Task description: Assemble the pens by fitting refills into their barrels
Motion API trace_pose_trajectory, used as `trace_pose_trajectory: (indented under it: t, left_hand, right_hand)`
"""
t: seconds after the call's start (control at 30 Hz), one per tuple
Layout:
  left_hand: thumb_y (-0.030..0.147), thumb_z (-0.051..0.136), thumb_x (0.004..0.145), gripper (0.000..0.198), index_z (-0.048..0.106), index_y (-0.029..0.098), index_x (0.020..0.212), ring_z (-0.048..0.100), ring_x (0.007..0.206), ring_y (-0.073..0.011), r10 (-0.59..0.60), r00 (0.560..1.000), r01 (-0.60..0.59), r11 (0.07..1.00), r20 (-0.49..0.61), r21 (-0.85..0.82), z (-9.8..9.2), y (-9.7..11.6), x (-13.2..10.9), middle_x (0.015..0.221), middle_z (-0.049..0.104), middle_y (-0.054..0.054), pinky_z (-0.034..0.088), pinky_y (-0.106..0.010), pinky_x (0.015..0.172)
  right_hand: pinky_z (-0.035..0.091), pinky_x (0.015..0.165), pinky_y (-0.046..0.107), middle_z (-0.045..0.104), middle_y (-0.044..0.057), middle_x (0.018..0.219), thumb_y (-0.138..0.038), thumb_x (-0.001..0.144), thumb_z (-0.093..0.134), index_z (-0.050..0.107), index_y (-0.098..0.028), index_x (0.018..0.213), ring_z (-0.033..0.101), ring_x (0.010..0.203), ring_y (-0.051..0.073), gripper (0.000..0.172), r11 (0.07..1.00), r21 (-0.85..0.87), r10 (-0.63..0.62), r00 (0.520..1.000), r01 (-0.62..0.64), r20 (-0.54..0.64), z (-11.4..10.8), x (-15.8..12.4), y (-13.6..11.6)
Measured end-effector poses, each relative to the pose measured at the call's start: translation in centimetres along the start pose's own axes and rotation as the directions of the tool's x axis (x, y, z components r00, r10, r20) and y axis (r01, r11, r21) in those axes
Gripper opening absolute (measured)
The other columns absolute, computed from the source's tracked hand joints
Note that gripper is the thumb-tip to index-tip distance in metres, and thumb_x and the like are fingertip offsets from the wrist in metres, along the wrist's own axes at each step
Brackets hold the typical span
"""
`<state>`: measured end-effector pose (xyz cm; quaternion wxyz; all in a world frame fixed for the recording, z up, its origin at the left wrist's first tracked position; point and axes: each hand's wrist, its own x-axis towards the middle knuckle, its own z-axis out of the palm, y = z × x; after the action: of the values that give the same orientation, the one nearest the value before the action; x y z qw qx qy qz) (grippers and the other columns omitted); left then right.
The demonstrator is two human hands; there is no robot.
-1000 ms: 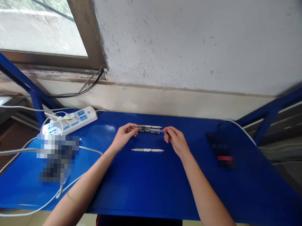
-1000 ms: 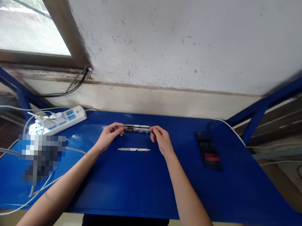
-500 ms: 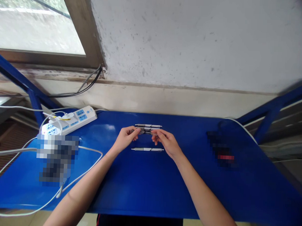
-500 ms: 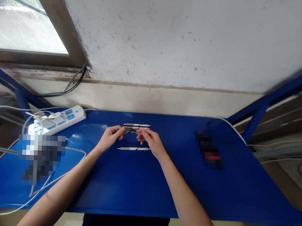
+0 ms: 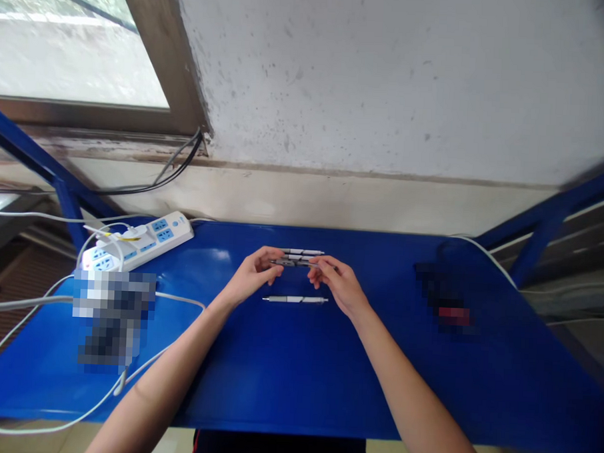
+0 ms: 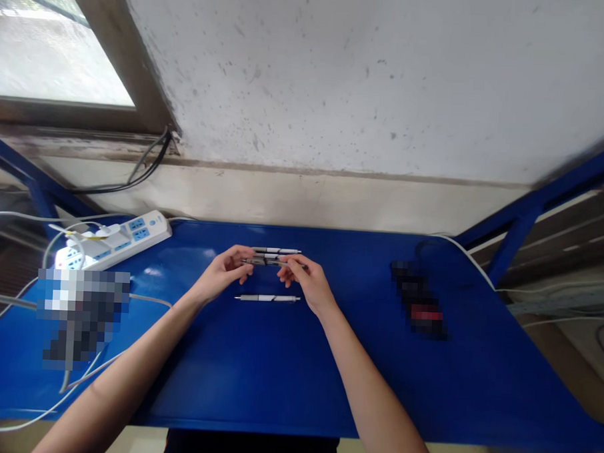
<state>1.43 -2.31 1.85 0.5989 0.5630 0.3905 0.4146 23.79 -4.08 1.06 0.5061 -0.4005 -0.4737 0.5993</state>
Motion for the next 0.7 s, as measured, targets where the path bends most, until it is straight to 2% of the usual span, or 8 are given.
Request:
trace_pose_trajectory:
  t: [0.07, 0.2, 0.27, 0.37, 0.5, 0.63, 0.7]
  left_hand:
    - [0.041, 0.071, 0.076, 0.05, 0.054, 0.018, 0.118, 0.056, 0.06, -0.0089, 0.002, 1.0, -0.003, 0.999, -0.03, -0.042, 0.07, 0.11, -0.02, 0.087, 0.064, -0.003, 0.045, -0.021, 0.05]
    - [0.051, 0.055, 0.086, 0.041, 0.063, 0.011, 0.092, 0.052, 0.051, -0.0083, -0.089, 0.996, 0.089, 0.996, 0.0, 0.029, 0.2, 0.05, -0.01, 0.07, 0.061, -0.004, 0.042, -0.021, 0.045]
    - [0.046, 0.064, 0.081, 0.037, 0.061, 0.013, 0.097, 0.055, 0.058, -0.0095, -0.054, 0.998, 0.054, 0.999, 0.034, 0.006, 0.24, 0.01, -0.04, 0.076, 0.063, -0.003, 0.045, -0.021, 0.05]
    - [0.041, 0.069, 0.078, 0.045, 0.054, 0.017, 0.113, 0.06, 0.068, -0.0123, -0.019, 0.999, 0.02, 0.999, 0.041, -0.042, 0.26, 0.1, -0.1, 0.085, 0.064, -0.004, 0.048, -0.022, 0.054]
    - [0.048, 0.057, 0.086, 0.037, 0.06, 0.012, 0.093, 0.055, 0.056, -0.0096, -0.064, 0.995, 0.059, 0.996, 0.078, 0.06, 0.31, 0.32, -0.14, 0.073, 0.062, -0.004, 0.045, -0.021, 0.049]
    - [0.043, 0.066, 0.08, 0.042, 0.056, 0.015, 0.109, 0.055, 0.058, -0.0093, -0.036, 0.996, 0.034, 0.999, 0.077, 0.023, 0.43, 0.46, -0.17, 0.08, 0.063, -0.003, 0.047, -0.021, 0.052]
    - [0.047, 0.058, 0.085, 0.039, 0.06, 0.012, 0.101, 0.055, 0.056, -0.0096, -0.072, 0.994, 0.068, 0.996, 0.076, 0.049, 0.46, 0.44, -0.18, 0.074, 0.062, -0.004, 0.045, -0.021, 0.049]
  right_hand:
    - [0.046, 0.055, 0.028, 0.067, 0.005, 0.074, -0.041, 0.086, 0.063, 0.069, -0.019, 0.095, 0.061, 0.065, 0.017, 0.025, 1.0, -0.001, -0.013, 1.0, 0.013, -0.004, -0.1, -0.03, -0.08]
    - [0.046, 0.055, 0.028, 0.067, 0.005, 0.074, -0.04, 0.087, 0.062, 0.069, -0.02, 0.096, 0.061, 0.065, 0.016, 0.023, 1.0, -0.006, -0.029, 1.0, 0.029, 0.005, -0.27, -0.08, -0.09]
    - [0.046, 0.055, 0.028, 0.067, 0.005, 0.074, -0.039, 0.087, 0.062, 0.069, -0.02, 0.096, 0.061, 0.066, 0.016, 0.023, 1.0, -0.007, -0.03, 0.999, 0.03, 0.009, -0.35, -0.08, -0.03]
    - [0.046, 0.056, 0.028, 0.067, 0.005, 0.074, -0.039, 0.087, 0.062, 0.069, -0.019, 0.096, 0.061, 0.066, 0.016, 0.022, 0.999, -0.005, -0.034, 0.999, 0.034, 0.01, -0.42, -0.03, 0.05]
    - [0.046, 0.057, 0.028, 0.067, 0.005, 0.074, -0.04, 0.087, 0.062, 0.069, -0.019, 0.094, 0.062, 0.067, 0.017, 0.023, 1.0, -0.019, -0.023, 0.999, 0.023, 0.023, -0.45, 0.03, 0.11]
    - [0.046, 0.057, 0.028, 0.067, 0.005, 0.073, -0.041, 0.087, 0.062, 0.07, -0.019, 0.094, 0.062, 0.067, 0.017, 0.024, 1.0, -0.023, -0.019, 1.0, 0.02, 0.015, -0.42, 0.01, 0.07]
    - [0.046, 0.057, 0.028, 0.067, 0.005, 0.073, -0.041, 0.087, 0.062, 0.069, -0.019, 0.094, 0.062, 0.066, 0.017, 0.024, 1.0, -0.02, -0.015, 1.0, 0.015, 0.014, -0.39, -0.01, 0.06]
